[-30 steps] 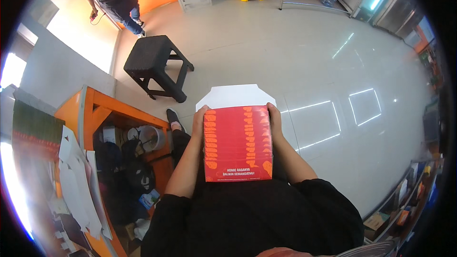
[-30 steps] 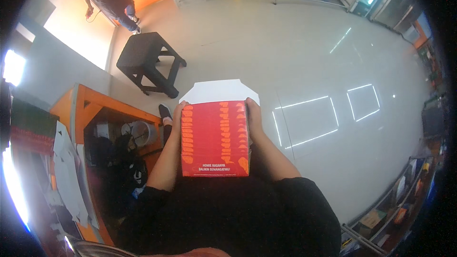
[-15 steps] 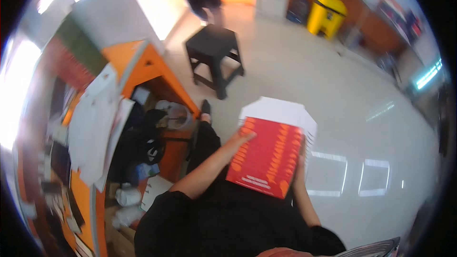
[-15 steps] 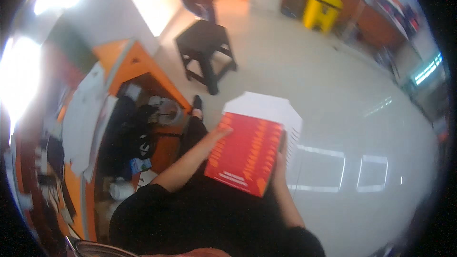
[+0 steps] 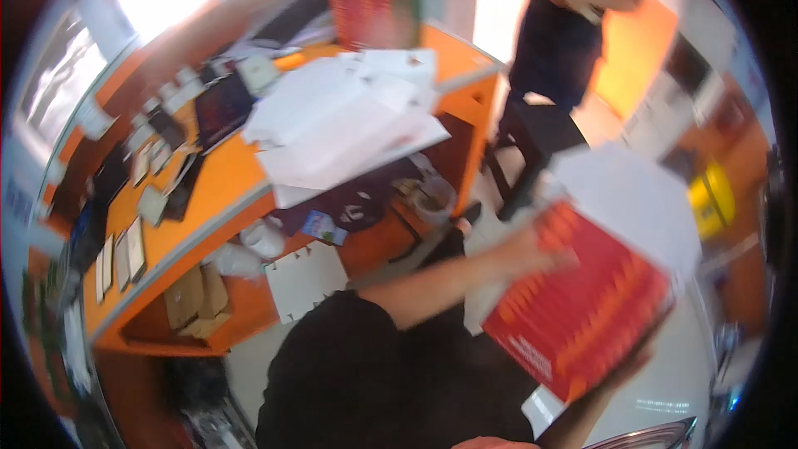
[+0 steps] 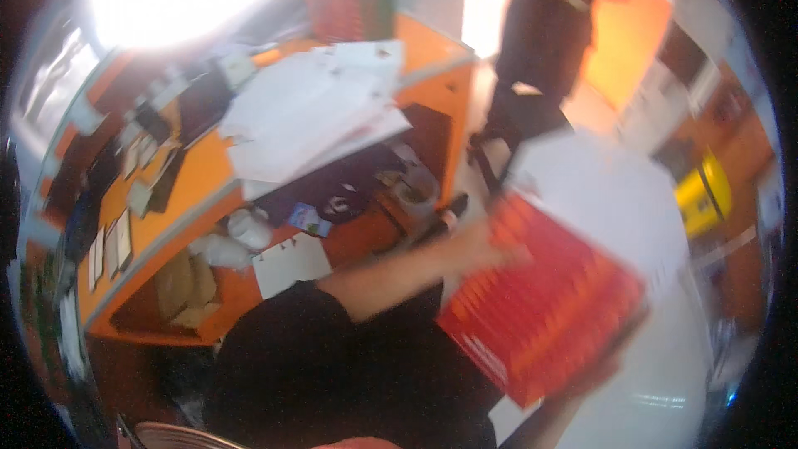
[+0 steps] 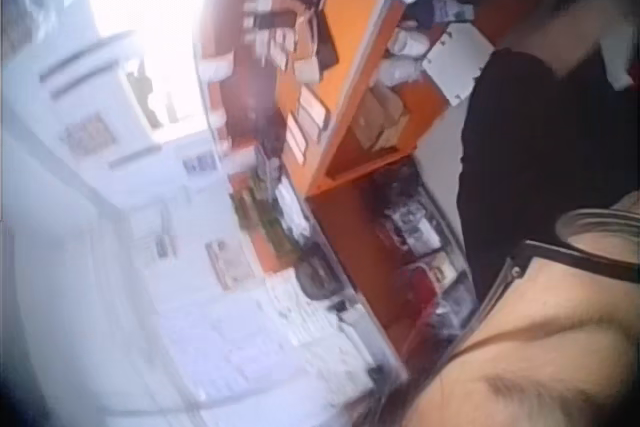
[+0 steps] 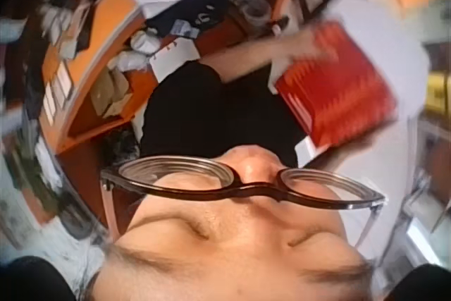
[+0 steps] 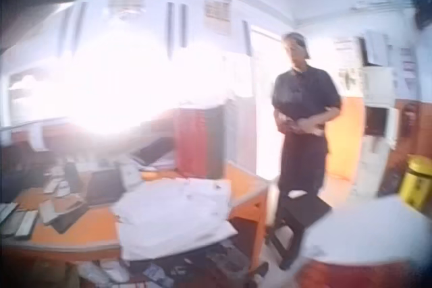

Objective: The person assembles multiple cardboard food boxes by hand by folding them into their final shape and then stacks them together.

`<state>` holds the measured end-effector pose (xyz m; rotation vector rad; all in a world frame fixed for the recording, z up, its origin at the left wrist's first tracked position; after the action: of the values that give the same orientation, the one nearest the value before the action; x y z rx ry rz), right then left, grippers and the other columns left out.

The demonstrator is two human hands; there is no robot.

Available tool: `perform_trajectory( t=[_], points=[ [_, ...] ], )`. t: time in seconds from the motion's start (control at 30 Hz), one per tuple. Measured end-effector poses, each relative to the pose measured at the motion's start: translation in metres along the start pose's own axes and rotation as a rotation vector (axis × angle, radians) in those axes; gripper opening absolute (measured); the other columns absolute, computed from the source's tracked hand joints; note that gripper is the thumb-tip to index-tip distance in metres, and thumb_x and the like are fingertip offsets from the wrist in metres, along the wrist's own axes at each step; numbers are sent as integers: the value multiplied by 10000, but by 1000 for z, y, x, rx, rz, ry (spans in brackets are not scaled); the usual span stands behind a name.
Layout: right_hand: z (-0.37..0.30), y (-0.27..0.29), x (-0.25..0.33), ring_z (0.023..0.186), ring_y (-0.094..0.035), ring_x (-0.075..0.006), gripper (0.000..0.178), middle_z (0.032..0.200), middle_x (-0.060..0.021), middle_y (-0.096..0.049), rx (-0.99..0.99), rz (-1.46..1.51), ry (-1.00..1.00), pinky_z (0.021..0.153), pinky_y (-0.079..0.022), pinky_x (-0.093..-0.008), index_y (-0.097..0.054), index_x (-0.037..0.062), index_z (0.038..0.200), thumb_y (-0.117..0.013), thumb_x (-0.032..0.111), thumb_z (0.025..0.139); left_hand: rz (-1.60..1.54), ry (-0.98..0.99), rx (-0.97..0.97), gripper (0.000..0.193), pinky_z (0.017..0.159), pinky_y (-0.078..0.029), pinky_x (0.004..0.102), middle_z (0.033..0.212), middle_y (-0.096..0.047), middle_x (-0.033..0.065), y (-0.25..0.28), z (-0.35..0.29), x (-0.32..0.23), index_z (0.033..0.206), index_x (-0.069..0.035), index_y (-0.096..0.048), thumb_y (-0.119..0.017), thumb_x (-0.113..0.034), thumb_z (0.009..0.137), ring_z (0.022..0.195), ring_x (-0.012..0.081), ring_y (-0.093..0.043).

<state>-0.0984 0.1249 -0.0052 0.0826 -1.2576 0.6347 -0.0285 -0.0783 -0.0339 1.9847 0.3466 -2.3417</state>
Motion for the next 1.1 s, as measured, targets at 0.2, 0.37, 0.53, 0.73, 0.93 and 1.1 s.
perform_trajectory(
  t=[0.2,0.37,0.53,0.73,0.93,1.1],
  points=[
    [28,-100,54,1402,-60,-281,720,1508,-151,-98,465,209,192,1114,-69,-482,-130,97,1451,-301,535,905,-845,113,-198,480,916,-471,433,1226,-550,129,84,-51,25,1279,-47,-438,-555,-297,887,1072,264,-573],
    [-2,-92,140,1397,-86,-268,610,1415,-82,-361,980,293,491,1073,14,-608,-138,287,1444,-221,581,916,-894,27,-142,484,958,-429,455,1296,-490,140,59,-16,31,1307,-54,-407,-463,-351,928,1143,279,-521],
    [-70,-122,181,1202,-363,-360,591,1228,-153,-521,938,367,598,979,-173,-589,-173,196,1398,-318,453,886,-930,-23,-94,490,948,-437,455,1288,-497,136,66,-35,26,1307,-63,-408,-465,-366,927,1136,276,-524],
    [-80,-125,170,998,-535,-493,616,1393,-194,-339,492,662,968,880,-429,-616,-220,139,1428,-530,239,904,-1003,-203,-60,492,926,-450,439,1258,-514,124,72,-36,-26,1293,-65,-416,-456,-393,929,1112,260,-534],
    [-71,-152,178,1167,-425,-432,630,1201,-244,-495,992,566,353,972,-232,-645,-97,205,1443,-382,438,933,-828,-424,-315,475,918,-441,405,1223,-526,103,108,-74,-85,1274,-60,-430,-440,-395,938,1097,248,-526],
    [-34,-119,121,1246,-426,-308,701,1133,-95,-582,856,652,145,1022,-81,-686,6,267,1451,-297,585,904,-345,-916,-716,455,942,-411,394,1235,-506,86,185,-205,-142,1269,-68,-445,-411,-391,950,1095,244,-516]
  ],
)
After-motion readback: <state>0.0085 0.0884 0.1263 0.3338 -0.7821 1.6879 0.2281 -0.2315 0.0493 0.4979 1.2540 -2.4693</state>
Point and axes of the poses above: each hand's wrist, its own z-axis towards the middle knuckle, its own y-axis out of the back of the hand, x = y × z, the point moved 8 cm from there along z, towards the middle knuckle
